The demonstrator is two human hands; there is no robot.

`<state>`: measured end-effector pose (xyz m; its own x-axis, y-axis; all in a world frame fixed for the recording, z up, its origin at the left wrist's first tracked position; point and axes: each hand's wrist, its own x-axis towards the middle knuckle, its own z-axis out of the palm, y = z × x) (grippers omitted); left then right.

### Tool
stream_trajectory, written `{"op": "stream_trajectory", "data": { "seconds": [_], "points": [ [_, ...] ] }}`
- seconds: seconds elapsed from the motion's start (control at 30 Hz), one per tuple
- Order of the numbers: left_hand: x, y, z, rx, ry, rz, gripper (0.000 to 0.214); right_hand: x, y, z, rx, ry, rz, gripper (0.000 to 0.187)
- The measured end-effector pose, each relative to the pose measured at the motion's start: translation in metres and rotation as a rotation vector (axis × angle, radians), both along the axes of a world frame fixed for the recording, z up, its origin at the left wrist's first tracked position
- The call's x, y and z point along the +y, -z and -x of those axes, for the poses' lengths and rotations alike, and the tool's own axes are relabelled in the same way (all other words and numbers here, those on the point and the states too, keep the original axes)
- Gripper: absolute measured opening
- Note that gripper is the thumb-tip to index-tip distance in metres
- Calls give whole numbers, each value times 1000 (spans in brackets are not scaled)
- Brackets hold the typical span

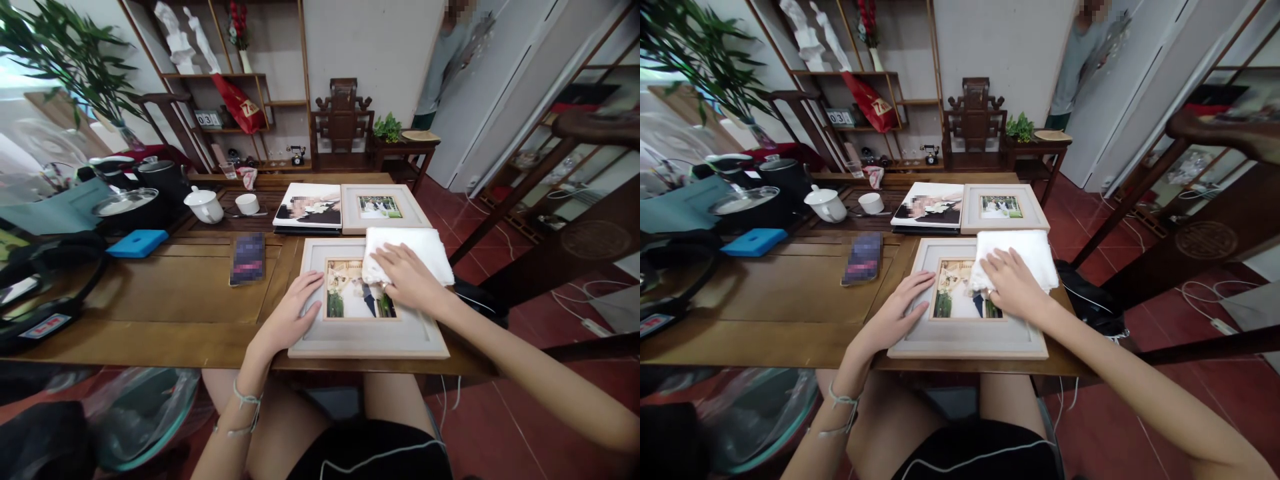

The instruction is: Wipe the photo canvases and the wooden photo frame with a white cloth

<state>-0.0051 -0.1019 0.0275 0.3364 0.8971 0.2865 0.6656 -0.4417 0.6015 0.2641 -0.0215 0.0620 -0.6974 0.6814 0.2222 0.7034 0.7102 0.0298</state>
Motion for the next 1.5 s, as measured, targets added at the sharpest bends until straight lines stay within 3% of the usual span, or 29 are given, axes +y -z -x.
{"op": "stream_trajectory", "data": {
  "seconds": [0.17, 0.27, 0.43, 0.53, 0.63, 0.8, 0.9, 1.0, 1.1, 1.23, 1.33, 1.4, 1.5],
  "points": [
    [1, 2, -1, 8, 0, -25, 42, -50, 0, -4, -43, -183, 118, 66],
    [1, 2, -1, 10, -6, -15, 41, -59, -7, -11, -70, -126, 130, 68],
    [1, 3, -1, 10, -9, -4, 42, -14, -13, -18, -72, 66, 17, 59],
    [1, 3, -1, 3, -6, -3, 41, 13, -11, -13, -52, 77, -19, 60],
    [2, 3, -1, -2, -9, -9, 41, 13, -6, -6, -40, 53, 5, 64],
    [2, 3, -1, -4, -10, -27, 41, -47, -7, -1, -65, -73, 173, 65],
    [3, 4, -1, -7, -7, -34, 41, -93, -20, 0, -51, -151, 219, 71],
    [3, 5, -1, -10, 3, -38, 41, -115, -34, 5, -60, -157, 237, 70],
    [3, 6, 0, -7, 0, -23, 41, -96, -34, 11, -87, -52, 204, 66],
    [2, 5, 0, 4, 1, 5, 42, -32, -14, 12, -80, 143, 85, 65],
    [1, 4, 1, 3, 6, 10, 43, 6, -3, 10, -38, 198, -7, 66],
    [1, 3, 1, -1, 3, 10, 43, 14, -1, 10, -18, 188, -21, 67],
    [0, 3, 0, -4, 2, -1, 43, 1, -2, 15, -12, 113, 30, 68]
  ]
}}
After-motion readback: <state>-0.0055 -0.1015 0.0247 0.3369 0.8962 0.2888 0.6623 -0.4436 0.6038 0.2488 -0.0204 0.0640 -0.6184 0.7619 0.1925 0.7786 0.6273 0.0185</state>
